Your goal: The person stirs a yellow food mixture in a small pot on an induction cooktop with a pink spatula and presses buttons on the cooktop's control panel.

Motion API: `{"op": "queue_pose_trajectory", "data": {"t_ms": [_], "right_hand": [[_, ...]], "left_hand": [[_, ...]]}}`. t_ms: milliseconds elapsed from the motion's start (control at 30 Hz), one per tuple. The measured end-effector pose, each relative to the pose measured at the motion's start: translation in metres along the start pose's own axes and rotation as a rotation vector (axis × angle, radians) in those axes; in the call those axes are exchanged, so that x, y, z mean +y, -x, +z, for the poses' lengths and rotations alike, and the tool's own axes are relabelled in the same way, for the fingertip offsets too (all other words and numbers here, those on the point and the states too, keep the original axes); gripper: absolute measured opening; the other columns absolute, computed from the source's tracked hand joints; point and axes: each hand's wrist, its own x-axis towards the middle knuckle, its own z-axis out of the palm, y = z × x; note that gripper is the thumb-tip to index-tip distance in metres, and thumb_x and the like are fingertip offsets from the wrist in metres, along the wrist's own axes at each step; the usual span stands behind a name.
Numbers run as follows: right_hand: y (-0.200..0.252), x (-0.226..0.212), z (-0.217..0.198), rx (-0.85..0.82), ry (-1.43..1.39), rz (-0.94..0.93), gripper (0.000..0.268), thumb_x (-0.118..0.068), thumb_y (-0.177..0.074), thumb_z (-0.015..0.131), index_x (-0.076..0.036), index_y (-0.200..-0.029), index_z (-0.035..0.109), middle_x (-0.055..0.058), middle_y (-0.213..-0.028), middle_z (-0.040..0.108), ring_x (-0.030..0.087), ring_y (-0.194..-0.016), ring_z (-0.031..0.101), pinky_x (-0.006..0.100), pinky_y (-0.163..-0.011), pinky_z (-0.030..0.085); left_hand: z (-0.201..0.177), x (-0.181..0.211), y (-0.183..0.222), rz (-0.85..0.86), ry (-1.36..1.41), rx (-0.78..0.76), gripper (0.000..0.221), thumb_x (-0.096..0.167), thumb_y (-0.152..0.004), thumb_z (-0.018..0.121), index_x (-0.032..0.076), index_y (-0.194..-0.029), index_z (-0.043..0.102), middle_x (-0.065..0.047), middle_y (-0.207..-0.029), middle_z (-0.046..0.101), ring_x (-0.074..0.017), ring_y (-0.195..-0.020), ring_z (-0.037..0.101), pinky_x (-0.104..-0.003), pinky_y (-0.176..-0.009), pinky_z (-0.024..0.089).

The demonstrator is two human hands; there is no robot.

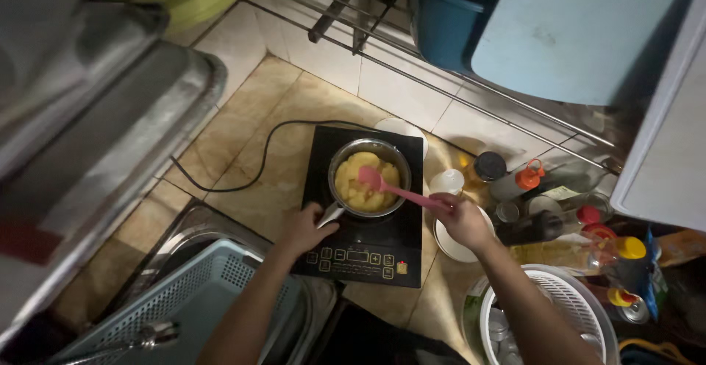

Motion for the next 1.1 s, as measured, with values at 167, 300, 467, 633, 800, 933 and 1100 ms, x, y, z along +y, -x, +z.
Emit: {"op": "queue_pose_trajectory", "data": {"t_ms": [167, 300, 467, 633, 800, 933, 1100], "right_hand": [[0.021, -0.013, -0.005, -0.017, -0.211, 0.054, 0.036, -0.022, -0.092, 0.073, -0.008, -0.125, 0.071, 0.007, -0.087, 0.074, 0.013, -0.071, 0.068, 0.029, -0.064, 0.054], [0.030, -0.014, 0.004, -0.020, -0.459, 0.137, 0.034, -0.019, -0.097, 0.066, -0.007, -0.129, 0.068, 0.002, -0.074, 0.064, 0.007, -0.056, 0.055, 0.025, -0.051, 0.044], [0.031, -0.007, 0.013, -0.040, -0.611, 0.093, 0.033, -0.016, -0.099, 0.062, -0.006, -0.130, 0.064, -0.001, -0.076, 0.063, 0.005, -0.057, 0.053, 0.024, -0.050, 0.042], [0.040, -0.011, 0.018, -0.029, -0.614, 0.061, 0.030, -0.018, -0.102, 0.062, -0.005, -0.129, 0.064, -0.001, -0.077, 0.062, 0.003, -0.058, 0.051, 0.023, -0.050, 0.040], [0.041, -0.015, 0.018, -0.044, -0.639, 0.131, 0.033, -0.020, -0.100, 0.062, -0.008, -0.130, 0.063, 0.000, -0.079, 0.068, 0.005, -0.055, 0.052, 0.024, -0.049, 0.041], [0.050, -0.015, 0.019, 0.010, -0.558, -0.065, 0.035, -0.019, -0.103, 0.063, -0.006, -0.135, 0.062, 0.000, -0.089, 0.069, 0.001, -0.070, 0.059, 0.020, -0.059, 0.047], [0.053, -0.020, 0.026, -0.043, -0.761, 0.112, 0.039, -0.019, -0.100, 0.060, -0.007, -0.138, 0.059, 0.004, -0.082, 0.066, 0.007, -0.055, 0.056, 0.023, -0.049, 0.046]], "left_hand": [[0.071, 0.028, 0.091, 0.331, -0.072, -0.054, 0.045, 0.037, -0.084, 0.071, 0.016, -0.123, 0.066, -0.015, -0.101, 0.077, -0.0365, -0.093, 0.073, -0.049, -0.081, 0.055], [0.156, 0.051, 0.101, 0.344, -0.302, -0.275, 0.081, 0.045, -0.087, 0.071, 0.018, -0.157, 0.039, -0.020, -0.103, 0.073, -0.0413, -0.091, 0.071, -0.054, -0.079, 0.055], [0.198, 0.068, 0.090, 0.529, -0.561, 0.262, 0.102, 0.063, -0.055, 0.077, 0.023, -0.142, 0.043, -0.018, -0.105, 0.077, -0.0398, -0.084, 0.076, -0.058, -0.069, 0.059], [0.200, 0.081, 0.089, 0.226, -0.533, -0.325, 0.102, 0.058, -0.089, 0.065, 0.009, -0.165, 0.019, -0.017, -0.093, 0.077, -0.0318, -0.081, 0.075, -0.045, -0.074, 0.059], [0.189, 0.086, 0.103, 0.152, -0.479, -0.350, 0.107, 0.053, -0.088, 0.070, 0.005, -0.165, 0.013, -0.022, -0.102, 0.074, -0.0366, -0.089, 0.074, -0.048, -0.080, 0.058], [0.181, 0.054, 0.126, 0.227, -0.348, 0.011, 0.100, 0.052, -0.081, 0.079, 0.006, -0.152, 0.026, -0.029, -0.111, 0.069, -0.0440, -0.097, 0.070, -0.052, -0.077, 0.057], [0.168, 0.052, 0.110, 0.168, -0.447, -0.080, 0.095, 0.052, -0.086, 0.072, 0.007, -0.156, 0.025, -0.028, -0.110, 0.070, -0.0451, -0.099, 0.071, -0.053, -0.077, 0.058]]}}
